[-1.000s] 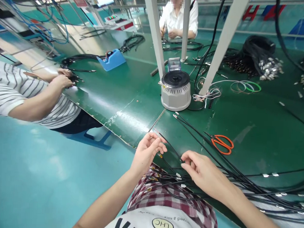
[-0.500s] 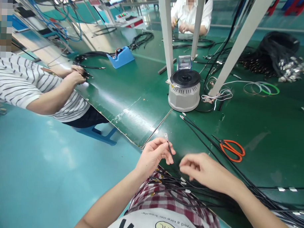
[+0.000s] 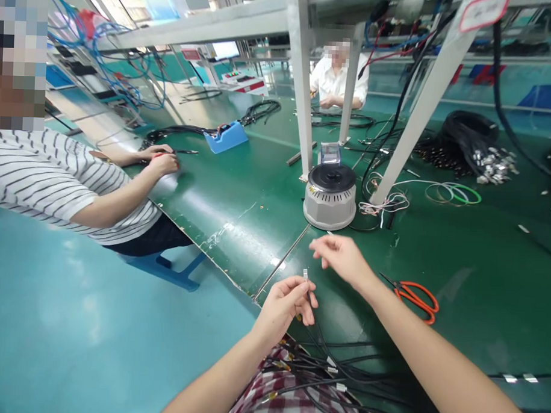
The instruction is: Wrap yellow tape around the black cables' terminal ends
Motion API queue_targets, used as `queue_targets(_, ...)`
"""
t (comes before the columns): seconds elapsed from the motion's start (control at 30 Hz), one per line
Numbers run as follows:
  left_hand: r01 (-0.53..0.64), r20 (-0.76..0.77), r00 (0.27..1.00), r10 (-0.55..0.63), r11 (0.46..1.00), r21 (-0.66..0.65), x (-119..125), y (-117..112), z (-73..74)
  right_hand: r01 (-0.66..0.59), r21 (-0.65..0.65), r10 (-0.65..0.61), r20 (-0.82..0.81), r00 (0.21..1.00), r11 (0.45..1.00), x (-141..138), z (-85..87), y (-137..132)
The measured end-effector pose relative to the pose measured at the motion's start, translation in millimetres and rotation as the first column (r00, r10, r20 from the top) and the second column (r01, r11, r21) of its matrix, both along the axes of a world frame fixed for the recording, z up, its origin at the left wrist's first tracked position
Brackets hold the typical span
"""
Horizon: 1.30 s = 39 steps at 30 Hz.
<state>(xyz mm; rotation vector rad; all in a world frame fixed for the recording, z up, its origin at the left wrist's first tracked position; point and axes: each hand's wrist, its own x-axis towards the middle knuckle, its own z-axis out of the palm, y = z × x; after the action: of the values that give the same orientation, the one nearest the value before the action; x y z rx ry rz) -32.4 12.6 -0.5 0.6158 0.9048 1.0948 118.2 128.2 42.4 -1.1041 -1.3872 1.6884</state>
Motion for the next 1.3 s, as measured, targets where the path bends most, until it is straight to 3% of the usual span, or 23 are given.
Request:
queue_targets(0.13,-0.037,-0.034,0.999,0.038,0.999,0.029,2,6,-13.4,0.196,-0.065,-0.202,-0.106,0.974,0.978,-18,20.0,51)
queue_targets(0.33,-0.037,-0.027,0.999,0.039,0.996,0.077,0,5,-23.3,0.22,-0.306,-0.29,-0.207,0.935,0.926,-55,36.3,90)
queue_targets(0.47,-0.028,-0.007,1.0,0.028,0.996,0.089,-2,5,-27.0,0.224,-0.371,-0.324,-0.231,0.917,0.901,-63,39.4,93)
queue_targets(0.7,-0.015,0.005,1.0,0.014,0.994,0.108,-3,6,-26.6,0.32,-0.332,-0.398,-0.201,0.895,0.887,-62,35.0,88)
queue_targets(1.3,-0.032,-0.016,0.999,0.034,0.997,0.075,-3,5,-22.1,0.315,-0.357,-0.374,-0.108,0.921,0.88,-62,37.4,93)
